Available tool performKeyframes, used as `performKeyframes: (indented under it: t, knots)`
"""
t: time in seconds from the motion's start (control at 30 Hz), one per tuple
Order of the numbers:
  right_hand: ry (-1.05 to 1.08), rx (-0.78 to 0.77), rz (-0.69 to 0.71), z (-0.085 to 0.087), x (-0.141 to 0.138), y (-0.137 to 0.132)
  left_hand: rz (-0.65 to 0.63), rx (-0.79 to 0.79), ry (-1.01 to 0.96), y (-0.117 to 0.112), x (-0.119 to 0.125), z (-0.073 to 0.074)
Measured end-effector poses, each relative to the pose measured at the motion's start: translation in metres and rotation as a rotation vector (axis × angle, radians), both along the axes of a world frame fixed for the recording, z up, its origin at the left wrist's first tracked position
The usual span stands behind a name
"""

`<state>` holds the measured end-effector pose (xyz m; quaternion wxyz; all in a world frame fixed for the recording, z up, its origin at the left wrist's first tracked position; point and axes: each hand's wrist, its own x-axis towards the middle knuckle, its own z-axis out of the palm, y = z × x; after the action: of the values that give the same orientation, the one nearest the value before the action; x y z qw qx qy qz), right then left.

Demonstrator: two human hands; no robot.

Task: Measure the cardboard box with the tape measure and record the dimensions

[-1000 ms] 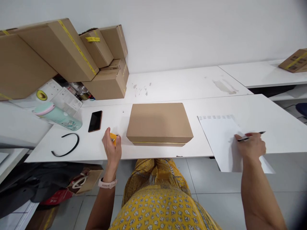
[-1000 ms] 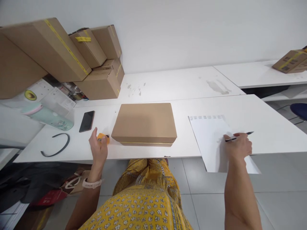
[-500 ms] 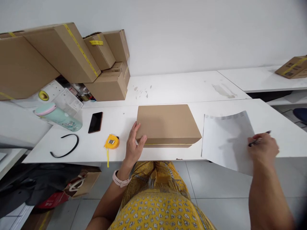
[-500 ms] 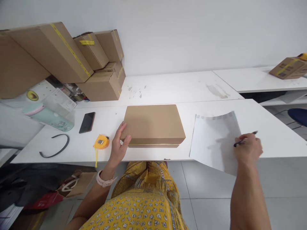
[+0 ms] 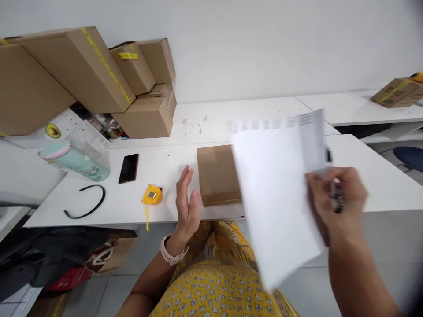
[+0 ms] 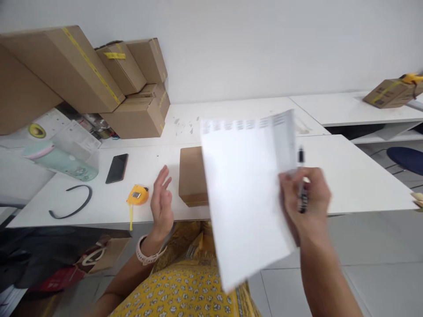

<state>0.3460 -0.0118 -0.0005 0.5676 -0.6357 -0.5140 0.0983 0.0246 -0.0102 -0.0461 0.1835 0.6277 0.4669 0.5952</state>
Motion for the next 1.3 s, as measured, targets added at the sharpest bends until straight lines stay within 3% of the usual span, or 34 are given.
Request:
performKeyframes:
  t: [0.1,0.2,0.27,0.4,0.53,0.6,0.63,0.7,0.8,0.87,0.93,1.03,1.1,1.2,1.3]
  knots:
    - [-0.015,-0.069,0.112,-0.015,-0.024,0.012,0.043,0.153,0.122,0.001,0.002,0.024]
    - [-0.047,-0.129,0.139,-0.024,-0.029,0.014,-0.075,0.236,0.418,0.01,0.008,0.037]
    - [-0.081,-0.143,0.155,-0.028,-0.026,0.009,-0.191,0.225,0.637,0.019,0.015,0.035]
    - [-0.191,-0.178,0.162,-0.03,-0.018,-0.002,-0.356,0.107,0.982,0.035,0.027,0.017]
    - [-0.38,-0.059,-0.066,-0.014,-0.014,-0.001,-0.389,0.048,1.112,0.038,0.031,0.009]
    - [-0.252,0.074,-0.115,0.004,-0.017,0.005,-0.383,0.056,1.149,0.037,0.032,0.011]
    - [-0.131,0.138,-0.052,0.014,-0.021,0.009,-0.381,0.058,1.166,0.036,0.032,0.012]
    - [0.133,0.194,0.213,0.033,-0.034,0.021,-0.377,0.053,1.197,0.035,0.032,0.016]
    - [0.401,0.018,0.594,0.046,-0.058,0.044,-0.359,0.04,1.228,0.036,0.033,0.018]
    - [0.532,-0.126,0.674,0.041,-0.069,0.064,-0.344,0.039,1.235,0.036,0.033,0.017]
    - [0.678,-0.186,0.624,0.026,-0.069,0.086,-0.341,0.042,1.238,0.037,0.033,0.015]
    - [0.885,-0.178,0.423,0.003,-0.052,0.116,-0.355,0.044,1.244,0.037,0.032,0.016]
    - [0.947,-0.159,0.325,-0.003,-0.041,0.127,-0.365,0.039,1.261,0.037,0.032,0.019]
    - [0.904,-0.12,0.301,0.005,-0.043,0.126,-0.39,0.01,1.329,0.037,0.032,0.025]
    - [0.779,-0.138,0.42,0.022,-0.072,0.113,-0.434,-0.011,1.398,0.039,0.03,0.031]
